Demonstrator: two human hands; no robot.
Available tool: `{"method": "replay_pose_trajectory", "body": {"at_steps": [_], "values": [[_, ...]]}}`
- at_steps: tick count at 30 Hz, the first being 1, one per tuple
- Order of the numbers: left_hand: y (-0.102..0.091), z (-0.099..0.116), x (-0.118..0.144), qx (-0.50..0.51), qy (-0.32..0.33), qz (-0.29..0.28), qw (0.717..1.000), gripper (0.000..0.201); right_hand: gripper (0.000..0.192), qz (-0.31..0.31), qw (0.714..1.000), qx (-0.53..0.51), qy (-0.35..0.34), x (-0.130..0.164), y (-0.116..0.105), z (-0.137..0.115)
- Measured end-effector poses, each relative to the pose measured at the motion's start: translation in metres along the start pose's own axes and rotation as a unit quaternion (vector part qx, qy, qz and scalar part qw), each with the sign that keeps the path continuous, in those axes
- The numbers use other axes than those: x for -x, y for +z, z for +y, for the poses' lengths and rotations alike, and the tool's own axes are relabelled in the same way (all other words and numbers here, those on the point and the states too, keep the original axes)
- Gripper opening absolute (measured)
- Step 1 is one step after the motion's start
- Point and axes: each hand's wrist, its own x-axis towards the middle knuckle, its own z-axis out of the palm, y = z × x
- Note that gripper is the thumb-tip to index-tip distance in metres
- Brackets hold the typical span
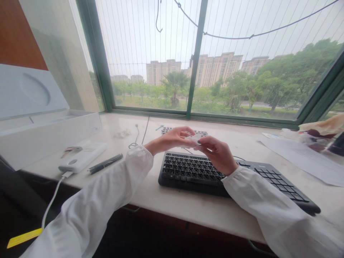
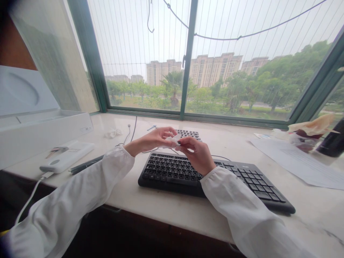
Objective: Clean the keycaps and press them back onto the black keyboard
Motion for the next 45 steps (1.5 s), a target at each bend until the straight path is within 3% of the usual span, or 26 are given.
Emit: {"method": "replay_pose_trajectory", "body": {"at_steps": [13, 21, 28, 35, 39, 45], "values": [[-0.006, -0.004, -0.001, -0.007, 0.010, 0.007, 1.000, 0.042, 0.029, -0.003, 1.000, 0.020, 0.000, 0.000, -0.005, -0.003], [-0.018, -0.019, -0.005, -0.059, -0.025, 0.105, 0.992, 0.041, 0.025, 0.002, 1.000, 0.002, -0.010, -0.006, -0.013, -0.006], [0.003, -0.011, -0.004, -0.071, 0.031, 0.086, 0.993, 0.034, 0.026, -0.045, 0.999, -0.022, 0.003, -0.005, -0.012, -0.002], [0.022, -0.012, -0.002, -0.103, 0.078, 0.176, 0.976, 0.038, 0.025, -0.098, 0.988, -0.102, 0.063, -0.005, -0.007, -0.006], [0.022, -0.015, -0.004, -0.100, 0.061, 0.170, 0.979, 0.044, 0.029, -0.087, 0.986, -0.111, 0.091, -0.005, -0.007, -0.006], [0.015, -0.014, -0.005, -0.058, 0.053, 0.100, 0.992, 0.046, 0.038, -0.034, 0.988, -0.077, 0.131, -0.007, -0.011, -0.001]]}}
